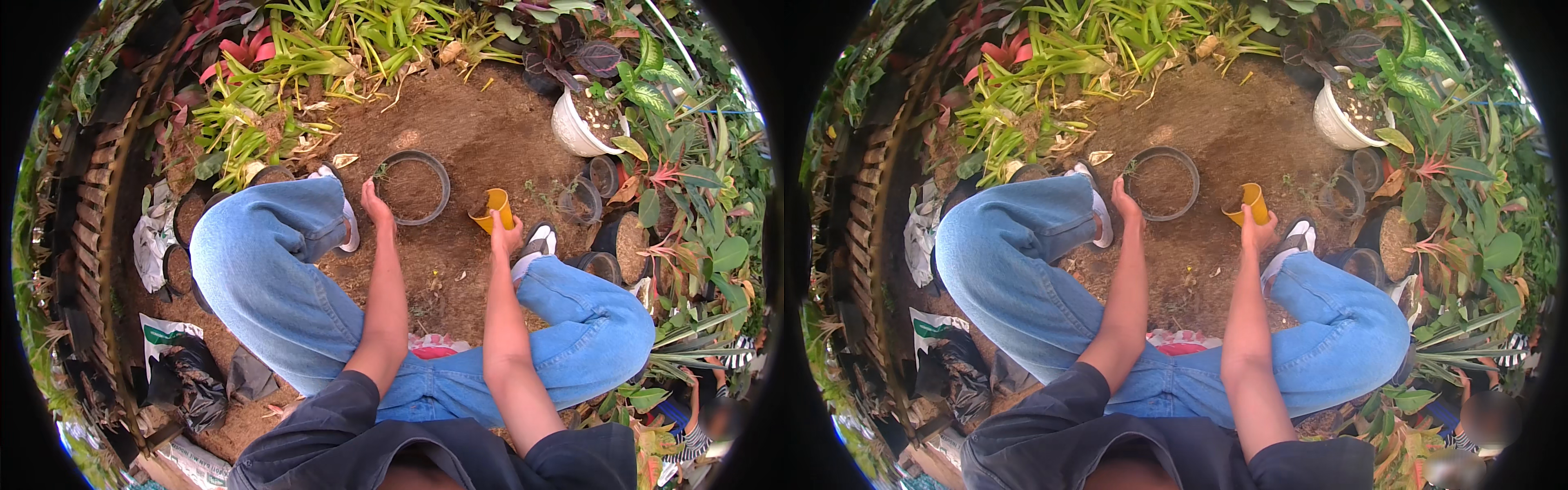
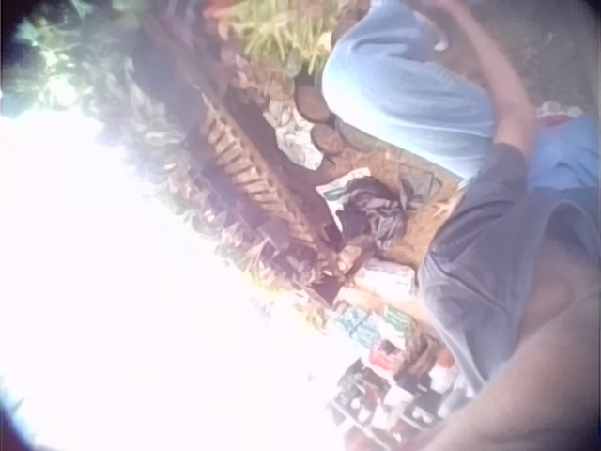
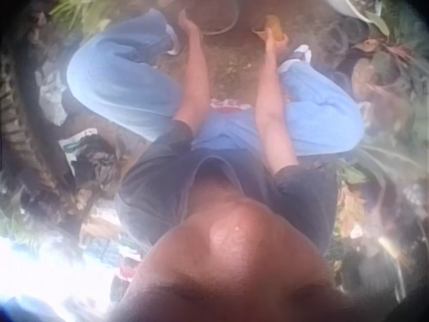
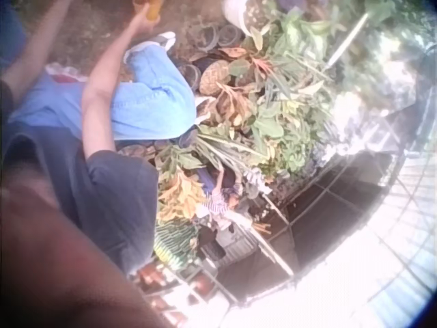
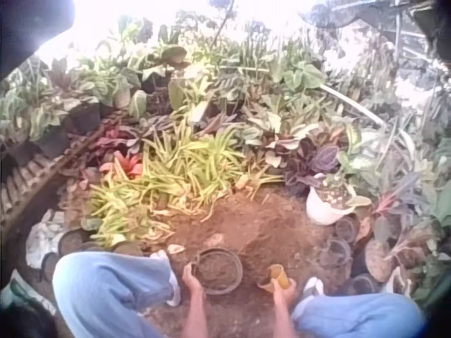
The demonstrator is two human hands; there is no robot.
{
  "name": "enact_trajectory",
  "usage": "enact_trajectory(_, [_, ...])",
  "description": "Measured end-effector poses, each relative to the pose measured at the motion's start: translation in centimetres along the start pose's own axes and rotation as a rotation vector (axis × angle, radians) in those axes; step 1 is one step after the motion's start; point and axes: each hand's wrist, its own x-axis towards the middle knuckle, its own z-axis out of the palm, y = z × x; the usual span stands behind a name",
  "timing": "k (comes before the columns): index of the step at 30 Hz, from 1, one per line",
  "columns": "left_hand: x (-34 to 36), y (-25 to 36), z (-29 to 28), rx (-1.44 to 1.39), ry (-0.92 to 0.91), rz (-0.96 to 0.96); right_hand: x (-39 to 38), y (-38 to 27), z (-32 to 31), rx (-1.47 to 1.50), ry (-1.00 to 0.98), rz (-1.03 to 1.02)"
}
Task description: The person fills a black pot with soil using a yellow plastic cup and then places a small seedling into the soil by hand.
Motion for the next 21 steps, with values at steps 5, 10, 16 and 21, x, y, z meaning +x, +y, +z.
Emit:
enact_trajectory(5, [-0.2,-0.1,0.7,-0.023,-0.056,-0.017,4.2,2.3,-2.2,0.251,-0.1,0.017])
enact_trajectory(10, [0.1,0.2,-0.2,0.018,0.002,-0.005,2.4,-2.4,-3.6,0.513,-0.499,0.127])
enact_trajectory(16, [0.0,-0.2,0.1,-0.021,-0.037,-0.012,0.1,-10.6,-5.0,0.346,-0.669,-0.237])
enact_trajectory(21, [0.0,0.0,-0.1,-0.075,-0.046,-0.064,-4.4,-16.0,-4.5,0.206,-0.634,-0.64])
